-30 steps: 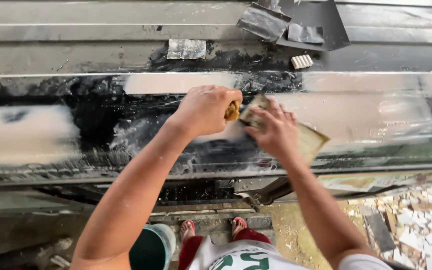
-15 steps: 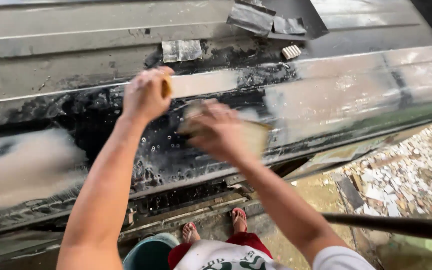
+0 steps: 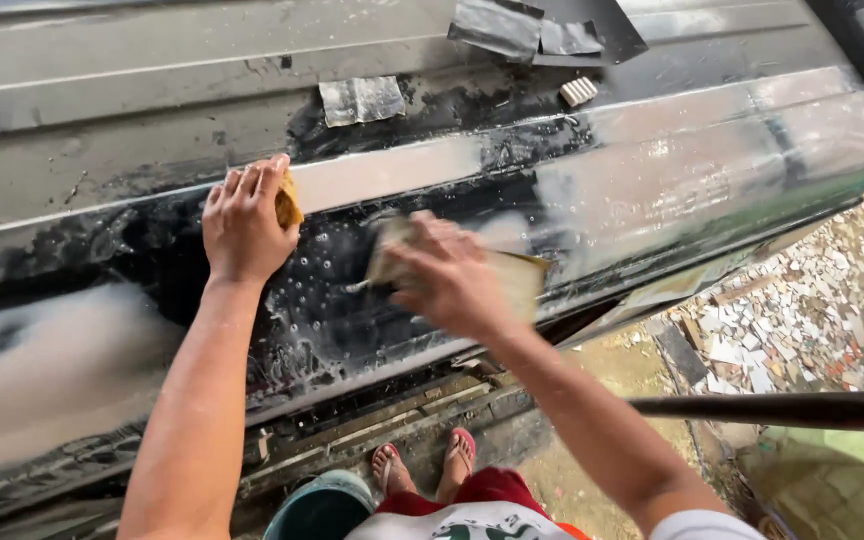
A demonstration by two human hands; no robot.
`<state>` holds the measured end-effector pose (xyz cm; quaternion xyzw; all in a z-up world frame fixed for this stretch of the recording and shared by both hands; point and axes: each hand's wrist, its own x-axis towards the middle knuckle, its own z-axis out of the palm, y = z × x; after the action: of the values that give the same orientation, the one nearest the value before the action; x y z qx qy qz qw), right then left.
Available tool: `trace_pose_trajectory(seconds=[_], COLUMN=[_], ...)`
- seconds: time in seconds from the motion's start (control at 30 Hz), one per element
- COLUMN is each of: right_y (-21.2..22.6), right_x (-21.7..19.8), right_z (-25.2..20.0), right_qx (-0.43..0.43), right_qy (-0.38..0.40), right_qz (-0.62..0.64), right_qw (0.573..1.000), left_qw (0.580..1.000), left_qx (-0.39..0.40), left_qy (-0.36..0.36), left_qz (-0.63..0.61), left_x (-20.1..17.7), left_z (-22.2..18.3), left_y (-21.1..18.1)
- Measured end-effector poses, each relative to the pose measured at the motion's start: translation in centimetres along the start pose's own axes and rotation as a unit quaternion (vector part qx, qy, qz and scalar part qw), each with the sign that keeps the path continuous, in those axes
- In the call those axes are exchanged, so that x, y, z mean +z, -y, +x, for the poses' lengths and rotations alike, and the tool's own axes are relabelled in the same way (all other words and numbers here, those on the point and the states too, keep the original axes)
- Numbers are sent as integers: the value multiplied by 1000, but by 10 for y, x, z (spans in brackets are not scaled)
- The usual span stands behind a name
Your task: The person scrubs the hood of a car using a sanding block and a sponge. They apply a white cleaning substance to the surface and work it into the metal with repetitive back-and-forth motions.
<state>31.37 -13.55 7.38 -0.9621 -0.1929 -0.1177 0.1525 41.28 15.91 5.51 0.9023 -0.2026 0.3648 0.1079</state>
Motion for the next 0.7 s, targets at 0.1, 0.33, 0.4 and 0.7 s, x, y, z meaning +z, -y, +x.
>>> trace_pose_trajectory(seconds=[0.1, 0.33, 0.4, 0.7], right_y=[-88, 11, -11, 18], right_x=[-22, 14, 4, 24], right_z=[-15, -28, -29, -25], right_qx=[39, 67, 13, 0], right_qy=[-24, -34, -15, -89], right_qz=[-45, -44, 0, -58], right_qw=[998, 996, 1000, 994], left_qw=[1000, 999, 997, 997], left_qx=[-16, -34, -41, -43], left_qy=[17, 24, 45, 54], left_qz=[-13, -21, -41, -23], left_x=[-1, 2, -2, -2], left_z=[4, -1, 1, 1], left_y=[-4, -2, -1, -2])
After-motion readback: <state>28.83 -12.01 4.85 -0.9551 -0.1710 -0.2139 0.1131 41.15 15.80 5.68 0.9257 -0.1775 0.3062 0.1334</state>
